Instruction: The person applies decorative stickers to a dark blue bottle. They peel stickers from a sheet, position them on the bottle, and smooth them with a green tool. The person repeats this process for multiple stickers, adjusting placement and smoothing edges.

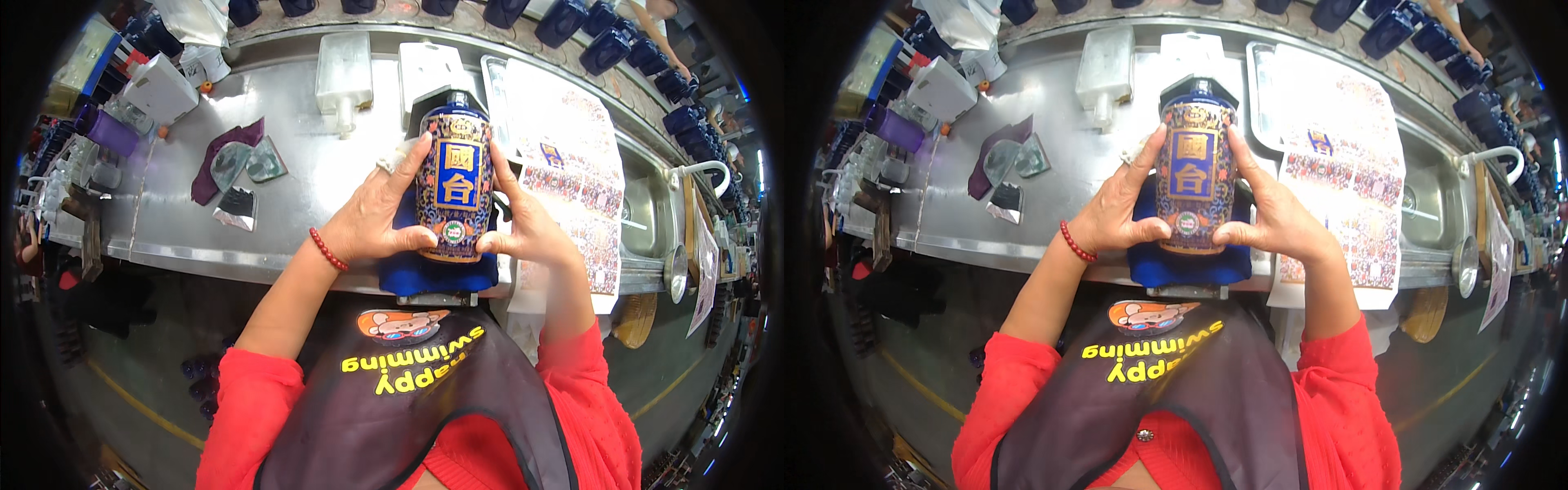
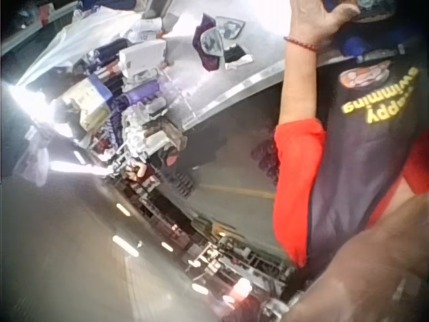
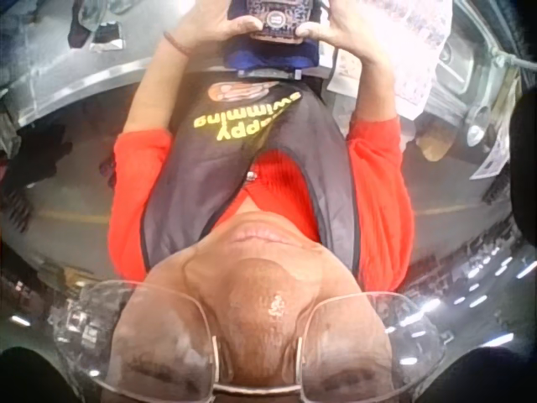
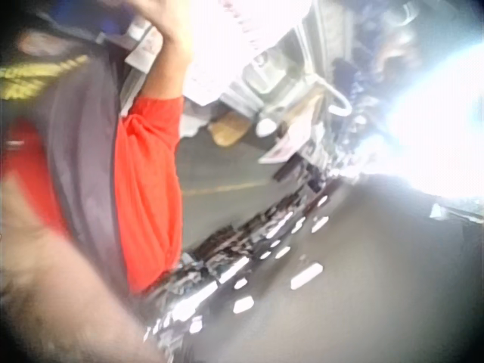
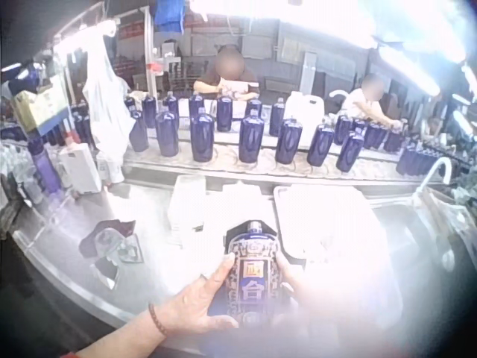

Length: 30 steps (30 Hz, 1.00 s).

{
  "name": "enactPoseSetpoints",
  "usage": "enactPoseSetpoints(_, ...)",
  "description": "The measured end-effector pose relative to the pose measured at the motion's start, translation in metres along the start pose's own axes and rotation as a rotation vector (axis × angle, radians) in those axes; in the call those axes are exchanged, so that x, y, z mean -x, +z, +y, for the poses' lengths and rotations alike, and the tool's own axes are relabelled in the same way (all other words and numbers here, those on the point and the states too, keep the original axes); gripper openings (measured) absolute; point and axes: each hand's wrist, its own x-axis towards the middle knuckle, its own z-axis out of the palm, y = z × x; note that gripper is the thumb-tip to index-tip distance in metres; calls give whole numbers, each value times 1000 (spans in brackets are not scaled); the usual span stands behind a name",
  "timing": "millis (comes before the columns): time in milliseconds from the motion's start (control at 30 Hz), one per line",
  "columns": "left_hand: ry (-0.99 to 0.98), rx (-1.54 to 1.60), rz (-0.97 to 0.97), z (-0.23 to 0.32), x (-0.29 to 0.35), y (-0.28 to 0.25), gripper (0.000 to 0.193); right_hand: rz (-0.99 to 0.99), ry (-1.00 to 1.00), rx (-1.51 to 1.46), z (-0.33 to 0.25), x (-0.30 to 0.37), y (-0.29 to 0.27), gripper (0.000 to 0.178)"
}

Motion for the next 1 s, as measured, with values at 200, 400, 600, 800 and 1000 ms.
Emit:
enactPoseSetpoints(200, -54, -4, -35, 7, -1, -5, 115, -15, 27, 52, -12, -1, -6, 132)
enactPoseSetpoints(400, -161, -17, 121, 12, -13, -9, 104, 40, 77, 209, -21, -14, -19, 123)
enactPoseSetpoints(600, -158, 9, 91, 8, -18, -3, 107, 27, 87, 156, -16, -20, -16, 122)
enactPoseSetpoints(800, -199, 151, 100, 3, -17, 3, 112, 31, 136, 64, -13, -18, -14, 126)
enactPoseSetpoints(1000, -196, 190, 119, 2, -14, 6, 111, 44, 109, 77, -10, -14, -11, 121)
